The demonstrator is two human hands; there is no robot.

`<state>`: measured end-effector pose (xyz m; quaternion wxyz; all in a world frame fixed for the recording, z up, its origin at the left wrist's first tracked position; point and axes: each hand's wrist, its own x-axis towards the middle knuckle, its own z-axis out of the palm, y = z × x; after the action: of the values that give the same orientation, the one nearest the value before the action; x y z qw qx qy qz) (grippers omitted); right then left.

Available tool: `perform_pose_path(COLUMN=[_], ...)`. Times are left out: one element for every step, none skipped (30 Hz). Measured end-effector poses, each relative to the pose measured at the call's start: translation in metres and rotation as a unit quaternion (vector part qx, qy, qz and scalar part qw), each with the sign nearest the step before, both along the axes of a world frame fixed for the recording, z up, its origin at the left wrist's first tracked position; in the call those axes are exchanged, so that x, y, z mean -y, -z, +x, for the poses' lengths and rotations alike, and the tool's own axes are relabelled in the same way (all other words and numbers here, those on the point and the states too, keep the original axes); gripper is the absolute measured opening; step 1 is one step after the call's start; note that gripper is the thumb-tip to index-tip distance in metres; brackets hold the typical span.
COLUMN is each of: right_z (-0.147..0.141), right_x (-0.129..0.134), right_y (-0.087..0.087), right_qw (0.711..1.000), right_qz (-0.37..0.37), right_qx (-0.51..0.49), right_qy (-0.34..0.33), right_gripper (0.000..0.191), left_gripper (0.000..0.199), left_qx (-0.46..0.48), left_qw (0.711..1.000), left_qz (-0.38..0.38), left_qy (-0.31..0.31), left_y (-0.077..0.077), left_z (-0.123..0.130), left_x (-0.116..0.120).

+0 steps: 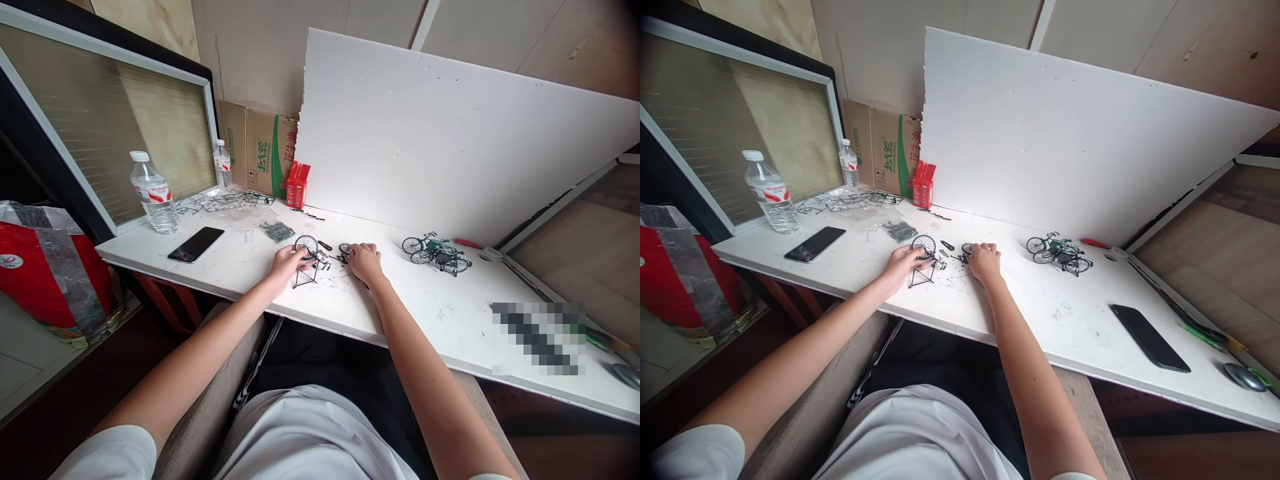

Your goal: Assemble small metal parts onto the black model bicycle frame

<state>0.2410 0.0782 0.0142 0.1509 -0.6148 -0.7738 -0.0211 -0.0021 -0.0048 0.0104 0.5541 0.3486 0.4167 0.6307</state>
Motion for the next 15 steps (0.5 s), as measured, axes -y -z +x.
perform_pose_path(right_z=[-0.0003,-0.0005,-0.0006,-0.0006,-0.0005,-0.0006,-0.0009,-0.0013,-0.0019,-0.0026,-0.0034,-0.0041,-0.0046,-0.005,-0.0052], right_x=[-0.0008,-0.0019,-0.0033,-0.0047,-0.0059,-0.0069,-0.0076,-0.0078,-0.0078,-0.0075,-0.0071,-0.0067,-0.0064,-0.0064,-0.0065], right_y=[0.0013,0.0026,0.0038,0.0049,0.0057,0.0061,0.0062,0.006,0.0055,0.0049,0.0041,0.0034,0.0028,0.0023,0.002], right_qw=[1.0,1.0,0.999,0.999,0.998,0.997,0.997,0.997,0.996,0.997,0.997,0.997,0.997,0.997,0.997], right_qz=[0.013,0.024,0.033,0.036,0.036,0.032,0.027,0.022,0.019,0.016,0.014,0.014,0.017,0.02,0.023], right_qx=[-0.002,-0.007,-0.011,-0.015,-0.017,-0.018,-0.019,-0.018,-0.017,-0.015,-0.011,-0.006,-0.001,0.005,0.012], right_qy=[-0.001,-0.009,-0.022,-0.037,-0.052,-0.065,-0.073,-0.078,-0.08,-0.08,-0.08,-0.078,-0.076,-0.073,-0.07], right_gripper=[0.047,0.046,0.046,0.046,0.046,0.045,0.044,0.043,0.042,0.041,0.04,0.04,0.04,0.041,0.043], left_gripper=[0.021,0.021,0.021,0.022,0.023,0.023,0.024,0.024,0.024,0.025,0.026,0.026,0.026,0.026,0.025], left_qx=[-0.003,-0.005,-0.006,-0.007,-0.007,-0.008,-0.009,-0.01,-0.011,-0.012,-0.013,-0.013,-0.014,-0.015,-0.016], left_qw=[1.0,1.0,1.0,1.0,1.0,1.0,1.0,1.0,1.0,1.0,1.0,1.0,1.0,1.0,1.0], left_qz=[0.0,0.001,0.002,0.004,0.005,0.005,0.005,0.005,0.005,0.006,0.007,0.008,0.008,0.008,0.008], left_qy=[-0.001,0.0,0.001,0.002,0.002,0.002,0.001,0.0,-0.001,0.0,0.001,0.002,0.003,0.002,0.001], left_y=[-0.0001,-0.0001,0.0001,0.0004,0.0009,0.0015,0.0021,0.0027,0.0032,0.0037,0.0039,0.004,0.0039,0.0038,0.0036], left_z=[-0.0001,-0.0002,-0.0004,-0.0005,-0.0006,-0.0007,-0.0008,-0.0009,-0.0009,-0.0009,-0.0008,-0.0007,-0.0005,-0.0003,-0.0001], left_x=[0.0004,0.0008,0.0011,0.0011,0.001,0.0007,0.0002,-0.0003,-0.0009,-0.0013,-0.0017,-0.0019,-0.002,-0.0019,-0.0017])
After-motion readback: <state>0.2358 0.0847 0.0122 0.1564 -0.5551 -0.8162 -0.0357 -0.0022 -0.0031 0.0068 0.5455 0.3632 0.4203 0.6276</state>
